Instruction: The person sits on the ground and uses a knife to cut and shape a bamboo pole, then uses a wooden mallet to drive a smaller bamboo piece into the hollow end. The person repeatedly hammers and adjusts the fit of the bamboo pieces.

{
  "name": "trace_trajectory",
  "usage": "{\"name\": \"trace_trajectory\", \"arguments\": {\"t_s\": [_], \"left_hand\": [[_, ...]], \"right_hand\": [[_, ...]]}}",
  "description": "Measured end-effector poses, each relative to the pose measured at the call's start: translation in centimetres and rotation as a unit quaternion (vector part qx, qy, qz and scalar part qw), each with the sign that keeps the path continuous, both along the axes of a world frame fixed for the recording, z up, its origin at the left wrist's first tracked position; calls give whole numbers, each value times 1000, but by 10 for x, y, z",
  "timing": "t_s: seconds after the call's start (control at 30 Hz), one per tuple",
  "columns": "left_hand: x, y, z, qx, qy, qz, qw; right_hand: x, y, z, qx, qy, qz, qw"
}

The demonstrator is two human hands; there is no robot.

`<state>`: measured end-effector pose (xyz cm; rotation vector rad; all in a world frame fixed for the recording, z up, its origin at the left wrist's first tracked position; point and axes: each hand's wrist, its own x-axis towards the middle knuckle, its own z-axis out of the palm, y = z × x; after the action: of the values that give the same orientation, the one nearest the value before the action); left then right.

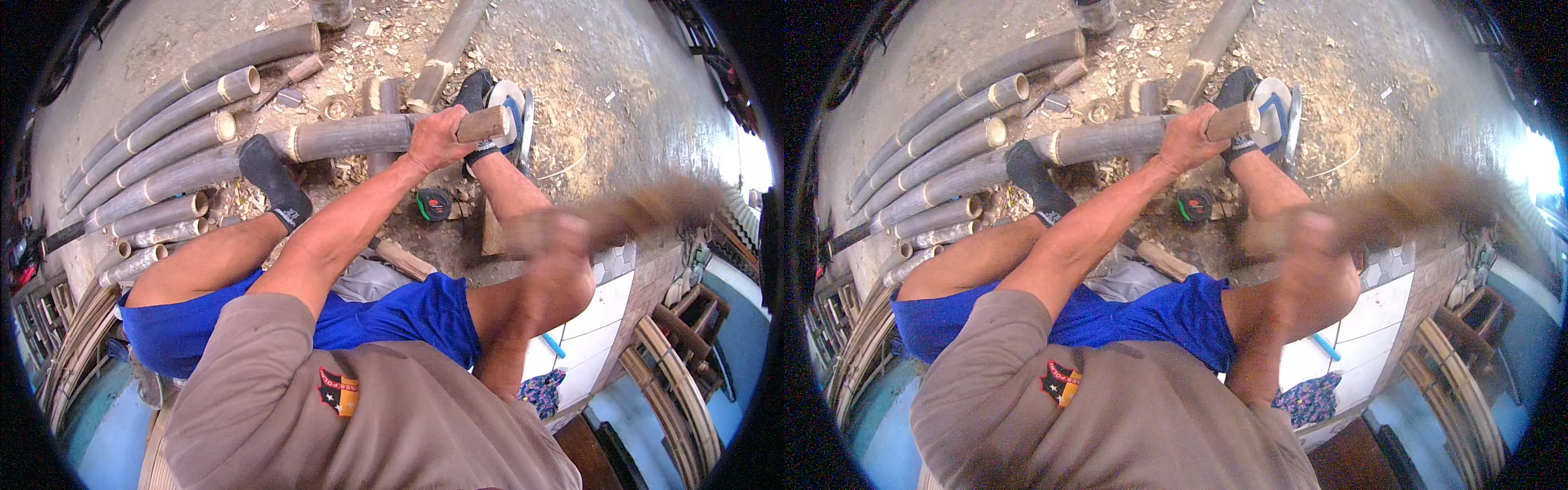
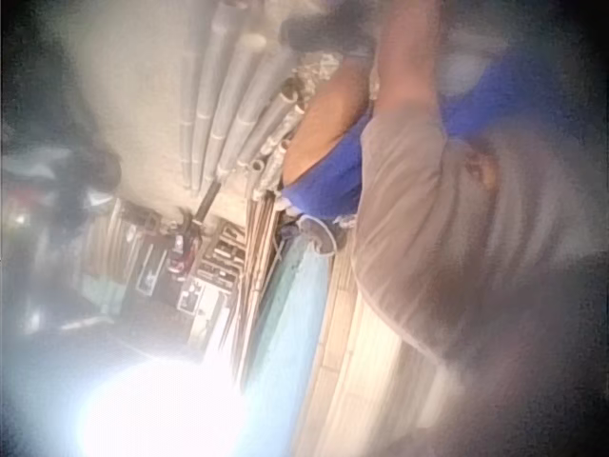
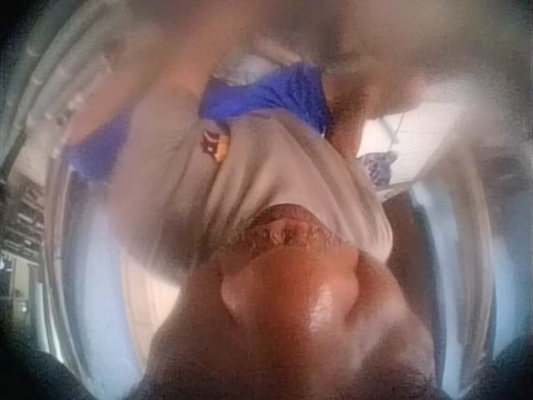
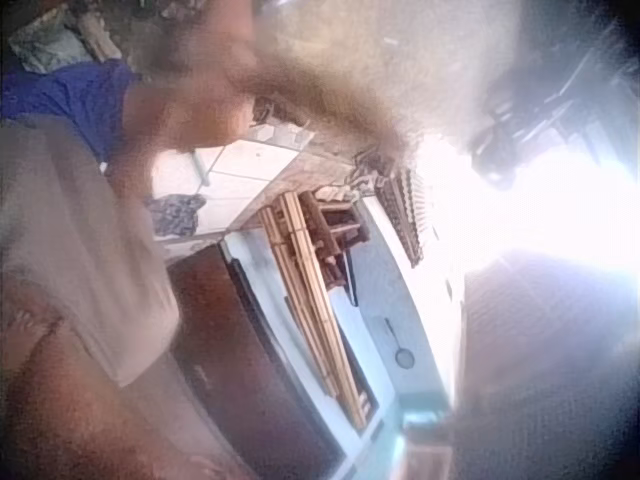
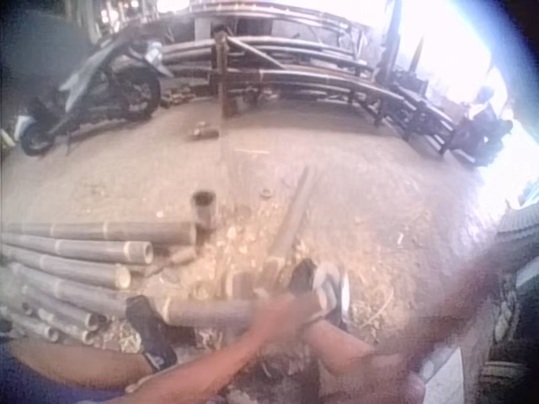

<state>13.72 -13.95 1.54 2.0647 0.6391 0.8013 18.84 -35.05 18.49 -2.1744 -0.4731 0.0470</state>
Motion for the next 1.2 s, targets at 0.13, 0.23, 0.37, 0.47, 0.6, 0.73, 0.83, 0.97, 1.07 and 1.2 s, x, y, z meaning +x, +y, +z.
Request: {"name": "trace_trajectory", "arguments": {"t_s": [0.13, 0.23, 0.37, 0.47, 0.6, 0.73, 0.83, 0.97, 1.07, 1.2], "left_hand": [[-18, 8, -15, -47, 86, -22, 995], [-5, 0, -9, -48, 70, -38, 996], [-8, -4, -22, -16, 66, 4, 998], [-21, -4, -26, -10, 61, 26, 998], [-6, -2, -25, -19, 21, -6, 1000], [-9, 3, -20, -28, 99, 12, 995], [-4, 1, -11, -34, 60, 8, 998], [3, -4, -9, -6, 43, 9, 999], [-2, 4, -13, 6, 29, 11, 999], [-5, 18, -17, 25, -17, 19, 999]], "right_hand": [[-26, 22, -70, -28, 158, 266, 951], [-27, 0, -52, 46, 125, 213, 968], [6, -43, -75, 75, 310, 67, 945], [-20, -22, -66, 83, 269, 110, 953], [-40, -16, -85, 107, 229, 179, 951], [-9, 5, 6, -109, 214, 167, 956], [51, -48, 9, 68, 160, 21, 985], [75, -32, 70, 408, 69, -200, 888], [19, -12, 10, 97, 3, -95, 991], [-18, -9, -19, 13, 181, 167, 969]]}}
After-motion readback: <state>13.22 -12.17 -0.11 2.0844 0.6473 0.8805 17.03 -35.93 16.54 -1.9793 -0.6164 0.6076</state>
